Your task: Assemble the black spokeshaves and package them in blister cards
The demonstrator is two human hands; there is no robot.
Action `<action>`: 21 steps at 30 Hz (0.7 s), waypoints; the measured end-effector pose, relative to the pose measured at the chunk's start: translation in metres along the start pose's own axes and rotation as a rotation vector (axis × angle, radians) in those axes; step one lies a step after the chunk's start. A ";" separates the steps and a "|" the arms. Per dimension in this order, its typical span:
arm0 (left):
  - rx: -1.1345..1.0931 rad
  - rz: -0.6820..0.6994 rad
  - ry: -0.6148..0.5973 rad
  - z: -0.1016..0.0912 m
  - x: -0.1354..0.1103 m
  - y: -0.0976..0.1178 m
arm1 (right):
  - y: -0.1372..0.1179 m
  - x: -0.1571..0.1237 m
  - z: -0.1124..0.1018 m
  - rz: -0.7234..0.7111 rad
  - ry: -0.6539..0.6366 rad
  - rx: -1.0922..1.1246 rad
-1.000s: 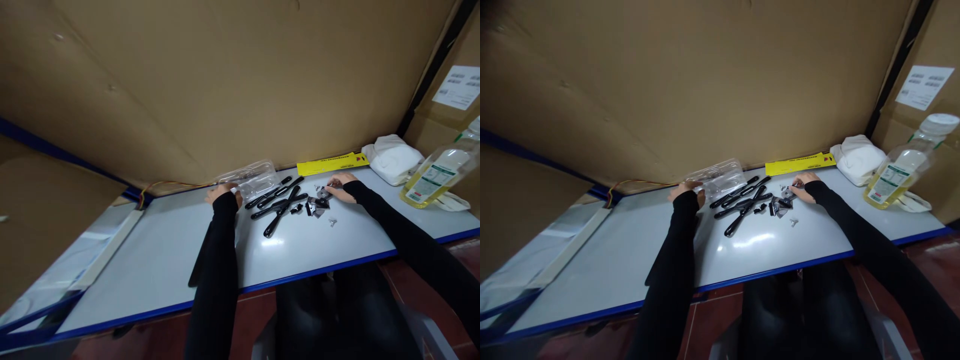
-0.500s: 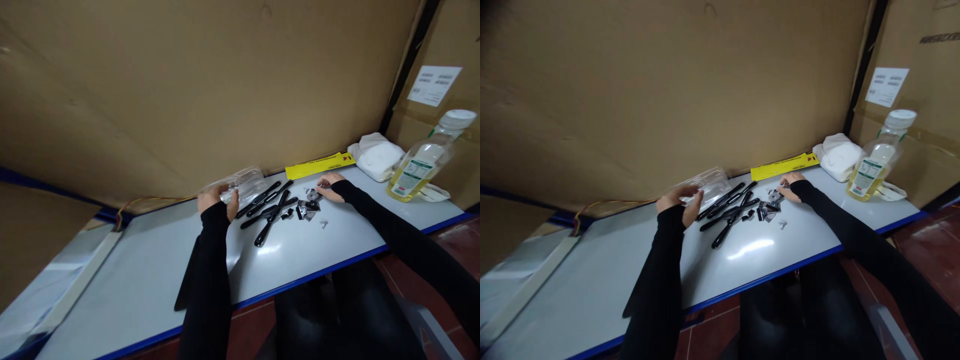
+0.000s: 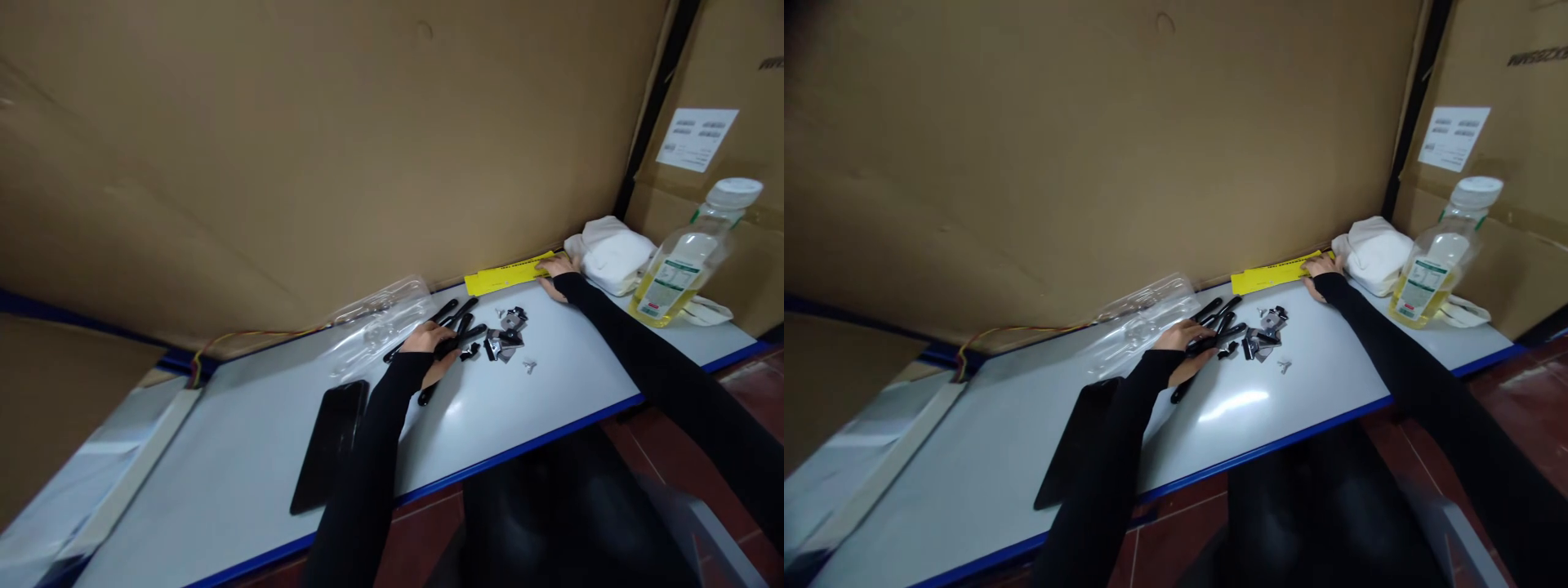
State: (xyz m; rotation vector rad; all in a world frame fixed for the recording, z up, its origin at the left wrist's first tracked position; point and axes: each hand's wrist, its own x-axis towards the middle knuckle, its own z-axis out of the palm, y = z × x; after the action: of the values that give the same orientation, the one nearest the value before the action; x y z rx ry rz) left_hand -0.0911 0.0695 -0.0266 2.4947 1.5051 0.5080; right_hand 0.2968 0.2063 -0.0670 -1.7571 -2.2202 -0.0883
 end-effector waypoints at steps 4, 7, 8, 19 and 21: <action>0.012 -0.006 0.009 -0.005 -0.004 0.008 | -0.007 0.001 -0.005 0.020 0.003 0.039; 0.018 -0.032 0.007 -0.007 -0.008 0.012 | -0.019 -0.004 -0.010 0.016 0.028 0.054; 0.021 -0.038 0.009 -0.006 -0.009 0.012 | -0.023 -0.006 -0.011 0.020 0.042 0.056; -0.001 -0.048 -0.093 -0.008 -0.011 0.000 | -0.044 -0.017 -0.002 -0.046 0.129 0.207; 0.006 -0.062 -0.125 -0.012 -0.012 0.002 | -0.048 -0.018 -0.004 -0.052 0.134 0.241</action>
State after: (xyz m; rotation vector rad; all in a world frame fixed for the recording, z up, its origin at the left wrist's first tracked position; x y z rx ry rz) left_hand -0.0989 0.0581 -0.0174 2.4257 1.5326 0.3317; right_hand 0.2555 0.1766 -0.0618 -1.5206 -2.0847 0.0465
